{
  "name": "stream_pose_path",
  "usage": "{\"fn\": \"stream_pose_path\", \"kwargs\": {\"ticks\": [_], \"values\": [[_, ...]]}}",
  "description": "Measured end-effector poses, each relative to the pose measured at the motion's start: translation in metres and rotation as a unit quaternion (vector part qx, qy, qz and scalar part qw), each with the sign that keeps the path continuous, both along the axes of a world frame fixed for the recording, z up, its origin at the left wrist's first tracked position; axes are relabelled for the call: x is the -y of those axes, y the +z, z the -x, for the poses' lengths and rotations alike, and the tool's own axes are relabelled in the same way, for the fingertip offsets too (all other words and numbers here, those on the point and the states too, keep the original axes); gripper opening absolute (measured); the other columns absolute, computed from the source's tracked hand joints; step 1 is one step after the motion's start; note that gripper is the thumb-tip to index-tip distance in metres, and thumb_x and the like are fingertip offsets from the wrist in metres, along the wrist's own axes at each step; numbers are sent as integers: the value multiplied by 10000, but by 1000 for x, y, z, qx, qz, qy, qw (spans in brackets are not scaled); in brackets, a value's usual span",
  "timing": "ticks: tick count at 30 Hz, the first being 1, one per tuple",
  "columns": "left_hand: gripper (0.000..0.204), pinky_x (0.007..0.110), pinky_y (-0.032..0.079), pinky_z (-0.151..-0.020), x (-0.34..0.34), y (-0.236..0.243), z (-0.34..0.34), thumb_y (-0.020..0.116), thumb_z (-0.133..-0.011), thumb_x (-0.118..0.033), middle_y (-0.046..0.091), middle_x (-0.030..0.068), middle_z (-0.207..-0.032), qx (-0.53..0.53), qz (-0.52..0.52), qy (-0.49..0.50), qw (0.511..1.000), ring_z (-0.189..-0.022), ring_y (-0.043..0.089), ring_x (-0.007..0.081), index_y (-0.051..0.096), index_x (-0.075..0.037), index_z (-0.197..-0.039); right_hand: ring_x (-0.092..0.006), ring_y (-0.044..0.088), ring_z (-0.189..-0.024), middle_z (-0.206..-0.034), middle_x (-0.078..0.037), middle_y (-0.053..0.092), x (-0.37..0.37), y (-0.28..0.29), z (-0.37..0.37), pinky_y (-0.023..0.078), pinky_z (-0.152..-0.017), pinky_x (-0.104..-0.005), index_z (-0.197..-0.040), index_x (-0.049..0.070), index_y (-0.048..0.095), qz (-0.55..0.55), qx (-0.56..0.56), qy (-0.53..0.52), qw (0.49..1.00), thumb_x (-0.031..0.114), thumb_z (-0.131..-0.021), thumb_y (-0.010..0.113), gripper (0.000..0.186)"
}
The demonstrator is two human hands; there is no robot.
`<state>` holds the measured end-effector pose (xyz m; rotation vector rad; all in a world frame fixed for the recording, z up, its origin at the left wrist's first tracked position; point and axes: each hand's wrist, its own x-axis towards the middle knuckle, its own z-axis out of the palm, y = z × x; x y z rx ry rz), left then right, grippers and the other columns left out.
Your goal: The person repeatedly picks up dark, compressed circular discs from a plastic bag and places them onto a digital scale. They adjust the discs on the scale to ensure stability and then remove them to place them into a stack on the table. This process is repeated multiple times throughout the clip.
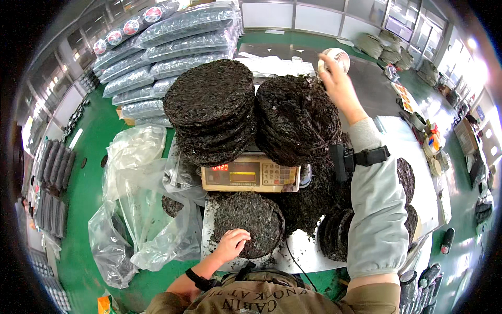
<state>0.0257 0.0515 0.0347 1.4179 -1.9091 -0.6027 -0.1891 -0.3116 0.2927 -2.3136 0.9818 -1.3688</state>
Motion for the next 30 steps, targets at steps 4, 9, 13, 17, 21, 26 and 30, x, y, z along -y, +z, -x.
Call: {"fn": "stream_pose_path", "kwargs": {"ticks": [4,9,13,17,21,26,30], "values": [[141,349,429,-766,5,1,-1,523,-745,-33,572,53,-961,-16,4,-11,1000,-889,549,239,589,-77,-861,-103,542,-779,-859,-55,616,-9,8,42,423,-731,-232,-965,29,572,35,38,-90,995,34,-803,494,180],[118,358,430,-800,3,-3,-3,516,-765,-37,566,53,-977,-39,-10,-17,999,-898,545,245,589,-58,-855,-104,549,-752,-839,-40,618,-17,-13,75,427,-707,-228,-904,11,575,-35,26,-137,990,11,-791,461,160],[120,349,421,-811,2,-1,-5,518,-756,-40,566,53,-974,-40,-7,-18,999,-904,547,229,588,-54,-852,-115,547,-800,-863,-50,603,-16,-9,53,419,-740,-226,-943,11,560,18,-17,-103,994,20,-804,474,164],[127,349,426,-805,2,-3,-4,520,-746,-27,565,50,-970,-46,-3,-14,999,-895,549,236,587,-52,-850,-177,527,-941,-1037,-85,560,-8,-7,16,383,-843,-268,-1131,54,475,-37,-50,40,997,78,-805,525,331],[144,343,449,-771,-2,0,-10,518,-735,5,565,68,-965,-60,3,-7,998,-872,558,247,580,-43,-856,-220,442,-1139,-1174,-103,498,-21,-9,8,330,-943,-301,-1208,69,428,-14,-15,14,1000,113,-786,573,449],[166,303,486,-660,1,8,-13,487,-766,62,570,122,-923,-145,14,-33,989,-779,590,233,558,-12,-896,-179,480,-1097,-1169,-107,506,-67,-10,53,392,-895,-286,-1154,-10,458,-49,160,9,986,66,-836,504,331],[197,286,490,-622,2,11,-8,429,-793,112,567,138,-915,-223,-23,-77,972,-727,596,193,541,11,-920,-141,582,-851,-888,-84,627,-135,-40,93,433,-822,-266,-929,-8,582,-100,103,-106,984,36,-844,477,142]]}}
